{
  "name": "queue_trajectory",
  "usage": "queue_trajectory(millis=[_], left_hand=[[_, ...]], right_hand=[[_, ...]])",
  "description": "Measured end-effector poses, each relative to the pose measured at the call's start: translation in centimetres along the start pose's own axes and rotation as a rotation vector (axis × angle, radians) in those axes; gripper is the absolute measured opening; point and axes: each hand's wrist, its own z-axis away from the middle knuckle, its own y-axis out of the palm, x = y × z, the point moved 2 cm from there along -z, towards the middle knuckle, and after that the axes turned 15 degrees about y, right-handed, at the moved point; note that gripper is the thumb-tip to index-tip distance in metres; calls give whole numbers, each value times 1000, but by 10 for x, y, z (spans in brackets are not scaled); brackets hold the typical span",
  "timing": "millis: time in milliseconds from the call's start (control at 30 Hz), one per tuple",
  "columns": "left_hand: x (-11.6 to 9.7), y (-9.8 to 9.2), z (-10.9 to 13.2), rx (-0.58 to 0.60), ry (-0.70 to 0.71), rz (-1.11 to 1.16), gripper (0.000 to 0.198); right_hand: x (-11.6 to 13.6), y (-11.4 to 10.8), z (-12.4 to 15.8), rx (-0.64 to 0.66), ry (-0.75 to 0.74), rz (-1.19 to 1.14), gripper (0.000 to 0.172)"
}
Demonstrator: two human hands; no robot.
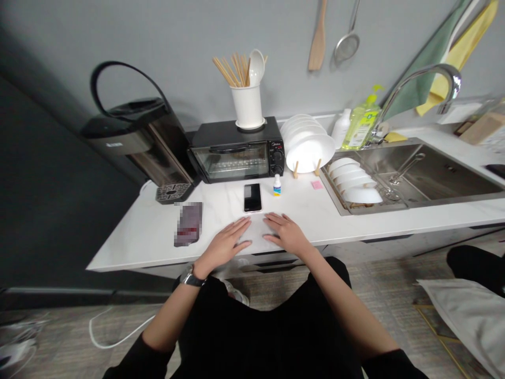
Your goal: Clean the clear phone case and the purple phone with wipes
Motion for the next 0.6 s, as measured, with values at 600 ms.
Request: queue_trajectory(millis=[600], left_hand=[[13, -22, 0, -7, -94, 14, 75]], right_hand=[[2, -2, 11, -80, 213, -156, 51]])
